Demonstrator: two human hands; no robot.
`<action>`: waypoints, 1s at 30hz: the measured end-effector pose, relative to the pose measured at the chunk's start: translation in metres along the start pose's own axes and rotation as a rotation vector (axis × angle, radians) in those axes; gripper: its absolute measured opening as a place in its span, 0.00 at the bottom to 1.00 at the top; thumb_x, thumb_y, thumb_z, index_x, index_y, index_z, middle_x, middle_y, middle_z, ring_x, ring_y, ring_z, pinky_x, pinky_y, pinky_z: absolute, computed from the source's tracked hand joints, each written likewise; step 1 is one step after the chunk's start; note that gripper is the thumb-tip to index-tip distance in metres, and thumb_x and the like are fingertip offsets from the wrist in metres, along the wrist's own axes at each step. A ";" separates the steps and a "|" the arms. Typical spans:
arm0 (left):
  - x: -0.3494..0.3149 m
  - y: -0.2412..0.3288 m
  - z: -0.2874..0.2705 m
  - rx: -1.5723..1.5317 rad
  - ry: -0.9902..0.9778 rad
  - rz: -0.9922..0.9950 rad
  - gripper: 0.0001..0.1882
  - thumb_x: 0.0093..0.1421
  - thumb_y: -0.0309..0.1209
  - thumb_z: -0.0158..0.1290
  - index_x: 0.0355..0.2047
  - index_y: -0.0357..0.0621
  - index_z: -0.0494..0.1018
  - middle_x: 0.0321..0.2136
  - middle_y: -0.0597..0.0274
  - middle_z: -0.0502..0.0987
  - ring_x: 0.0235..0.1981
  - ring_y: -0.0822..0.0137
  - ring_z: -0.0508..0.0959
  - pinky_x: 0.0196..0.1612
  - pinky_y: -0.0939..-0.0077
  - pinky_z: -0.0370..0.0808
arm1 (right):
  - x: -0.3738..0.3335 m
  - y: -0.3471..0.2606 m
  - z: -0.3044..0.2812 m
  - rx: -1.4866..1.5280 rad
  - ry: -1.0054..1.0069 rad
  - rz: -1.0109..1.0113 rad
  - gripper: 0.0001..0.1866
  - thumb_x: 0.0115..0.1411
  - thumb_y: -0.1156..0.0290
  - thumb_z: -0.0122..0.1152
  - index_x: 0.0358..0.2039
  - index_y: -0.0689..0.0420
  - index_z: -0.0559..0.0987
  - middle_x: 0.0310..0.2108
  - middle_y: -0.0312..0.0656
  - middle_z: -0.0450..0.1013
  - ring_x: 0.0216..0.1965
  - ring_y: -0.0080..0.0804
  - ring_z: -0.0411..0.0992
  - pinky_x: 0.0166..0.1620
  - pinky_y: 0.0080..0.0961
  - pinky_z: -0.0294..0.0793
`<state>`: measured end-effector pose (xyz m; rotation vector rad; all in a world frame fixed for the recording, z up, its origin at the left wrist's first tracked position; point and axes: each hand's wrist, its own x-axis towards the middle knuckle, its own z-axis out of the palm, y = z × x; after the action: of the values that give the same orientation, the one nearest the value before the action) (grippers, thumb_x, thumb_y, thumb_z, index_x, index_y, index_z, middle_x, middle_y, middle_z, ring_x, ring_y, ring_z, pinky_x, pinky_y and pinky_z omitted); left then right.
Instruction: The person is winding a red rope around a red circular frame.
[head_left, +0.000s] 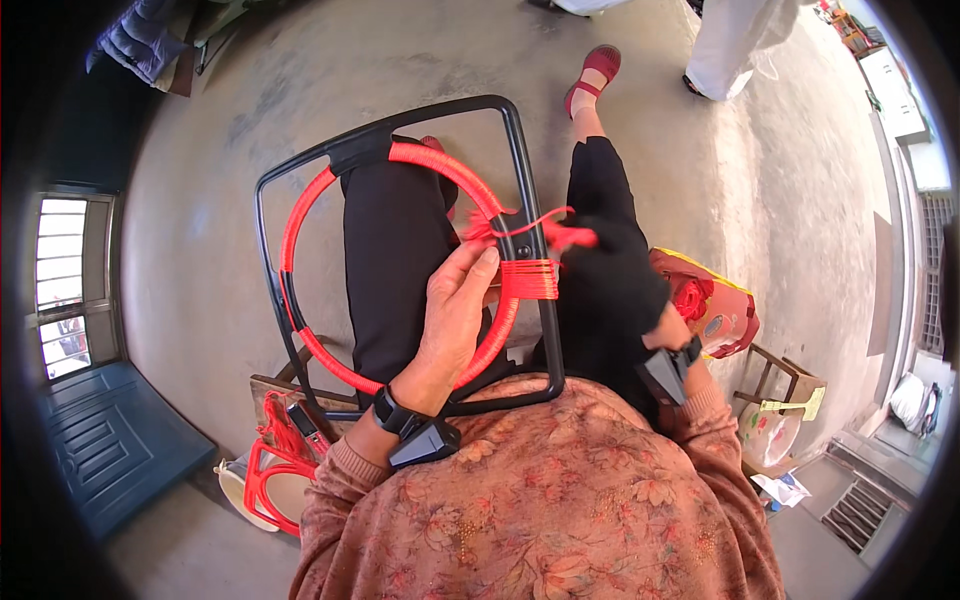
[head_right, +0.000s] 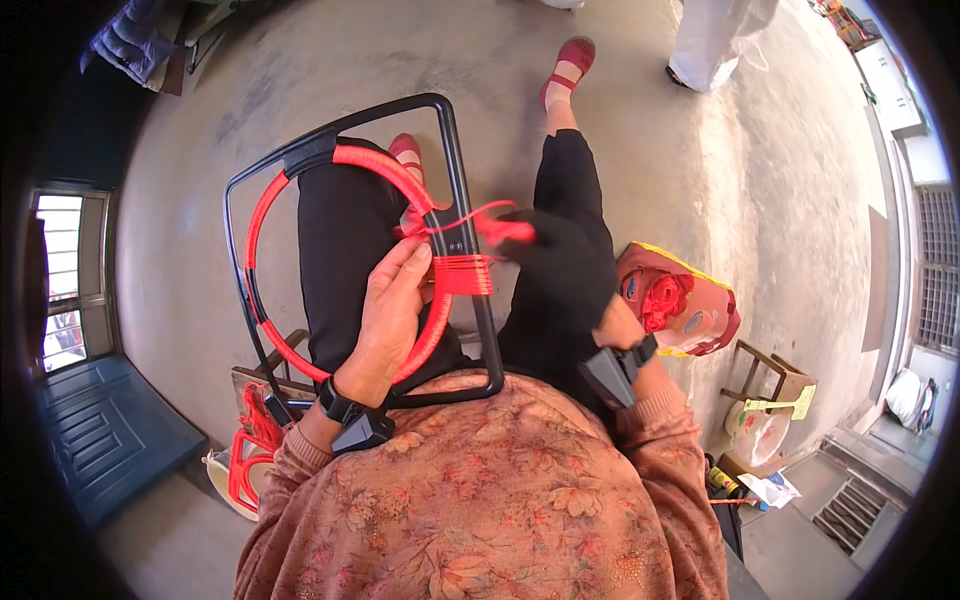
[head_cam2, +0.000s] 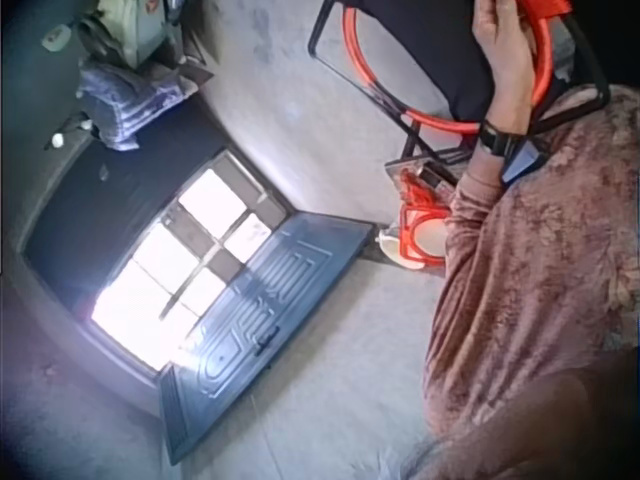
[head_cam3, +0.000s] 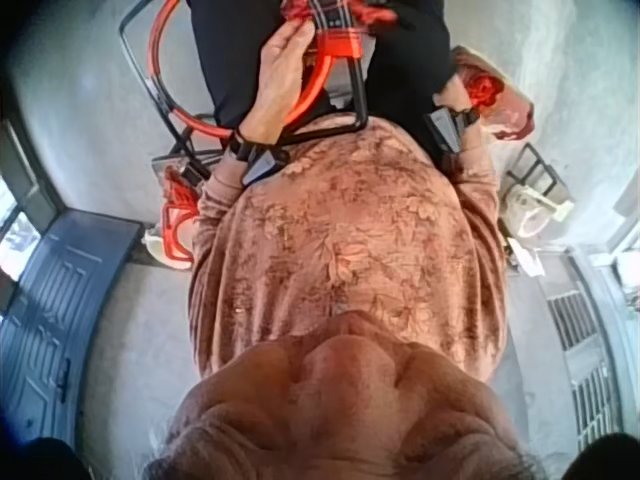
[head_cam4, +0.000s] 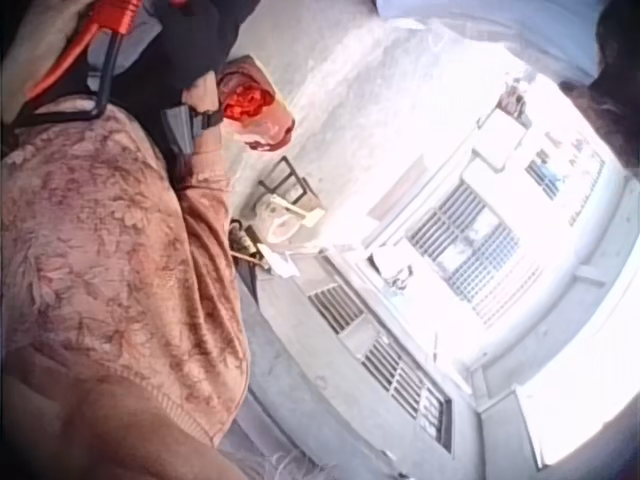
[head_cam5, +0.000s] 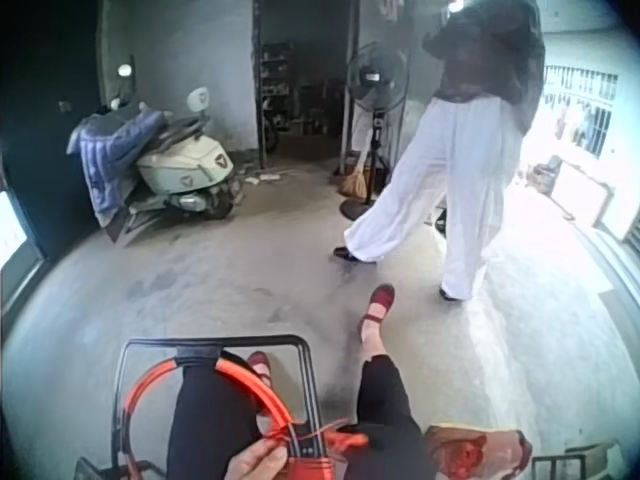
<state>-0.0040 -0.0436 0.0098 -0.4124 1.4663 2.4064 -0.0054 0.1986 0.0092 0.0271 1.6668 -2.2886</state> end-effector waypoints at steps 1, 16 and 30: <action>0.000 0.002 0.001 0.007 -0.008 0.009 0.14 0.67 0.31 0.47 0.50 0.38 0.70 0.40 0.63 0.78 0.39 0.74 0.78 0.42 0.79 0.74 | -0.003 0.000 -0.009 0.150 0.091 -0.045 0.12 0.63 0.72 0.48 0.45 0.59 0.74 0.42 0.44 0.73 0.42 0.34 0.73 0.52 0.31 0.69; -0.002 0.002 0.002 -0.077 -0.067 0.040 0.09 0.64 0.24 0.51 0.44 0.35 0.70 0.37 0.59 0.79 0.37 0.75 0.78 0.43 0.82 0.75 | 0.017 0.021 -0.010 0.150 -0.137 0.197 0.09 0.61 0.67 0.56 0.36 0.61 0.75 0.30 0.40 0.75 0.32 0.27 0.74 0.37 0.23 0.74; -0.001 -0.002 0.000 0.116 -0.032 0.046 0.06 0.62 0.26 0.53 0.38 0.40 0.69 0.29 0.63 0.79 0.24 0.76 0.78 0.25 0.82 0.76 | -0.020 -0.047 0.049 -0.532 -0.123 -0.005 0.03 0.59 0.74 0.58 0.29 0.59 0.76 0.19 0.35 0.69 0.22 0.22 0.69 0.29 0.20 0.69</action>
<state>-0.0024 -0.0429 0.0090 -0.3150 1.6079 2.3366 0.0096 0.1707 0.0723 -0.2290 2.1437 -1.7399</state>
